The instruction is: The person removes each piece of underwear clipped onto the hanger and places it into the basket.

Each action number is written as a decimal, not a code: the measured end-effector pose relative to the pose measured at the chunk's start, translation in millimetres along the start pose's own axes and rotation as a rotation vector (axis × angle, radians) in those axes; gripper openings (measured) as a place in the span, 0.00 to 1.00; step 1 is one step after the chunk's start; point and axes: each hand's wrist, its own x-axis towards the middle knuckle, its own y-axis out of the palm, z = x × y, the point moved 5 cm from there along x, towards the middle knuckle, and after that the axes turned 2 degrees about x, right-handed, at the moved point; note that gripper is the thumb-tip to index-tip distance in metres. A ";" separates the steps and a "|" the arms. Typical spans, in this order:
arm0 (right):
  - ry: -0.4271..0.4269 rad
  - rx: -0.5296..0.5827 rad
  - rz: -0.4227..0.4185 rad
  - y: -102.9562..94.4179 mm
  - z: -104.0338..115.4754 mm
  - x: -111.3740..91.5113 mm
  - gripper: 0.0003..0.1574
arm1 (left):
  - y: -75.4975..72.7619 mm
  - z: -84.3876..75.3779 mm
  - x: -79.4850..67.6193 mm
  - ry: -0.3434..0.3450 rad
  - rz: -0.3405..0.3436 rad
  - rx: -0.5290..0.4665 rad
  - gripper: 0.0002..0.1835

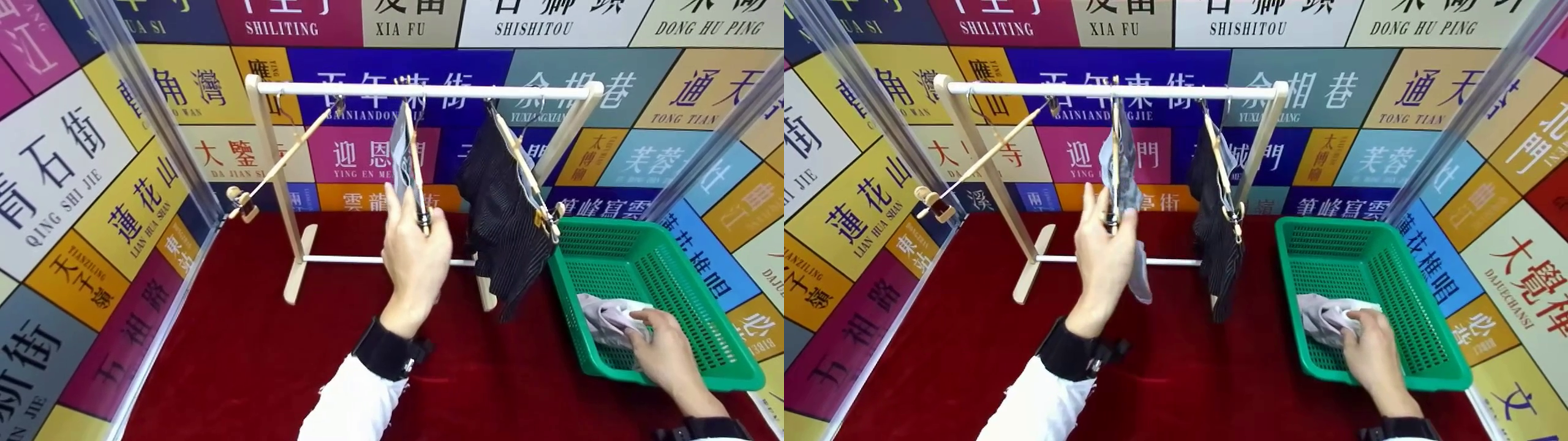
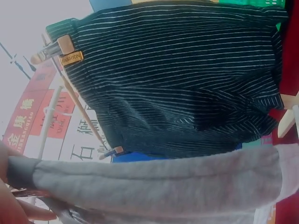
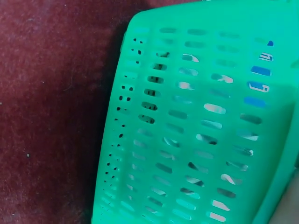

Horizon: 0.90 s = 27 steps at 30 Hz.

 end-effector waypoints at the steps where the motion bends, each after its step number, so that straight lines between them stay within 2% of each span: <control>1: -0.008 -0.006 0.011 0.1 -0.1 0.6 0.19 | -1.3 1.3 1.2 -0.002 -0.011 -0.017 0.28; 6: -0.033 -0.039 0.071 0.5 -1.6 2.4 0.18 | -7.4 6.6 7.0 0.003 -0.072 -0.121 0.21; 12: -0.060 -0.052 0.105 2.6 -0.2 2.0 0.19 | -13.9 10.6 12.5 0.037 -0.153 -0.248 0.13; 19: -0.062 -0.068 0.175 5.3 0.8 1.6 0.23 | -20.9 13.8 19.1 -0.002 -0.202 -0.360 0.16; 23: -0.052 -0.067 0.208 5.2 0.1 2.6 0.25 | -25.5 14.7 24.3 0.026 -0.250 -0.372 0.09; 27: -0.049 -0.063 0.216 5.4 0.2 3.2 0.25 | -30.7 14.8 28.8 0.054 -0.294 -0.340 0.06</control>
